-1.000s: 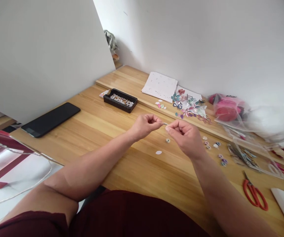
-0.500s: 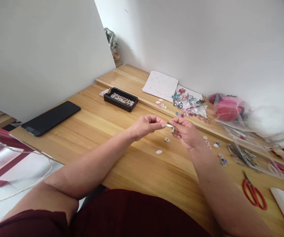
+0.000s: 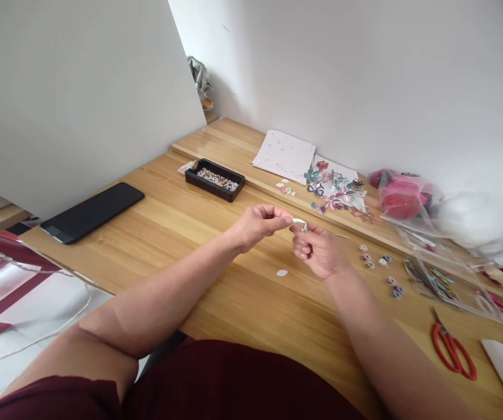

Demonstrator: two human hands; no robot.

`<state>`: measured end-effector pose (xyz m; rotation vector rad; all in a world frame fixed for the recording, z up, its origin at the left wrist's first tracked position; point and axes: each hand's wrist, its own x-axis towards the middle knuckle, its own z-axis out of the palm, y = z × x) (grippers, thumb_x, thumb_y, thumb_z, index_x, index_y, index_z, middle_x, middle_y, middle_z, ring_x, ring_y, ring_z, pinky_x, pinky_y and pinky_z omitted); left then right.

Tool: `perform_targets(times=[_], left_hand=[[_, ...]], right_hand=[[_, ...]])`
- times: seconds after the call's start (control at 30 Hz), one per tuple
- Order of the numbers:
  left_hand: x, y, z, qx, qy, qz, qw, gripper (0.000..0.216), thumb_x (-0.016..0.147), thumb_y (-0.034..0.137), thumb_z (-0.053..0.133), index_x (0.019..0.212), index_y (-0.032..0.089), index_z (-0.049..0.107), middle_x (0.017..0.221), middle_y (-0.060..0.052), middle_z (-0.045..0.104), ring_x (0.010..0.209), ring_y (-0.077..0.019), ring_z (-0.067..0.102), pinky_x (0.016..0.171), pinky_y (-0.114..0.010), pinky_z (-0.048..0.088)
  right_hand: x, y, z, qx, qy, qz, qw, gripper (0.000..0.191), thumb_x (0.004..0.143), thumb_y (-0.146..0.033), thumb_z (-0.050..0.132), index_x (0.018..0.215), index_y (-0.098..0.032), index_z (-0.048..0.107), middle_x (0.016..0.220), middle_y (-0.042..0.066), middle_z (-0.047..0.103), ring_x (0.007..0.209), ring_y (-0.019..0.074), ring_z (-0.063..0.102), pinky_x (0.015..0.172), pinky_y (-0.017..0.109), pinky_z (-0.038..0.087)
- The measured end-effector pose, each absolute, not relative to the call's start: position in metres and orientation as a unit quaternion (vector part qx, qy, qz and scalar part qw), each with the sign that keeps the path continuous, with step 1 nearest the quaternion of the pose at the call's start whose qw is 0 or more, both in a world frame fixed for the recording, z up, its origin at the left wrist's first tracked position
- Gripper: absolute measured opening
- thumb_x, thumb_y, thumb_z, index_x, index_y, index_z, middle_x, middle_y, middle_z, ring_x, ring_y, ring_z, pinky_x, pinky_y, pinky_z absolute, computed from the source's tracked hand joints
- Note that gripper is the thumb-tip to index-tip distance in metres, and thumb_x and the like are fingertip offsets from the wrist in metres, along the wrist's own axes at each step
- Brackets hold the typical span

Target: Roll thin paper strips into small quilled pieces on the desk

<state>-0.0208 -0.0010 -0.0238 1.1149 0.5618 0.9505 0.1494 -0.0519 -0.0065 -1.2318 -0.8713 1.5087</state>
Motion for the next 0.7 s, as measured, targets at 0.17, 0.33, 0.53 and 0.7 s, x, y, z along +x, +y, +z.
perform_targets(times=[0.17, 0.33, 0.53, 0.7], left_hand=[[-0.02, -0.001, -0.023, 0.497, 0.301, 0.471, 0.663, 0.039, 0.066, 0.045, 0.085, 0.078, 0.012, 0.069, 0.07, 0.001, 0.061, 0.059, -0.0064, 0.044, 0.059, -0.024, 0.035], [-0.02, -0.004, -0.023, 0.563, 0.344, 0.454, 0.599, 0.032, 0.07, 0.041, 0.08, 0.077, 0.012, 0.068, 0.069, 0.001, 0.061, 0.06, -0.0076, 0.046, 0.057, -0.023, 0.033], [-0.02, -0.005, -0.023, 0.604, 0.314, 0.381, 0.626, 0.034, 0.072, 0.044, 0.079, 0.078, 0.012, 0.068, 0.066, 0.002, 0.057, 0.057, -0.0065, 0.042, 0.054, -0.022, 0.029], [-0.021, -0.005, -0.021, 0.576, 0.263, 0.382, 0.674, 0.038, 0.068, 0.046, 0.084, 0.077, 0.012, 0.069, 0.07, 0.0, 0.062, 0.061, -0.0072, 0.047, 0.06, -0.023, 0.034]], right_hand=[[0.139, -0.069, -0.011, -0.511, -0.399, 0.592, 0.478, 0.03, 0.067, -0.037, 0.084, 0.07, -0.019, 0.059, 0.048, -0.009, 0.038, 0.042, 0.005, 0.03, 0.044, 0.022, 0.023], [0.141, -0.079, 0.007, -0.556, -0.593, 0.372, 0.448, 0.019, 0.084, -0.032, 0.071, 0.073, -0.019, 0.063, 0.054, -0.005, 0.043, 0.049, 0.0073, 0.032, 0.048, 0.025, 0.024], [0.154, -0.064, 0.027, -0.551, -0.662, 0.217, 0.459, 0.014, 0.085, -0.027, 0.069, 0.075, -0.018, 0.067, 0.054, -0.006, 0.037, 0.05, 0.0073, 0.029, 0.049, 0.025, 0.023], [0.163, -0.045, 0.011, -0.548, -0.583, 0.347, 0.49, 0.02, 0.076, -0.036, 0.077, 0.075, -0.018, 0.068, 0.056, -0.005, 0.047, 0.049, 0.0066, 0.033, 0.047, 0.024, 0.024]])
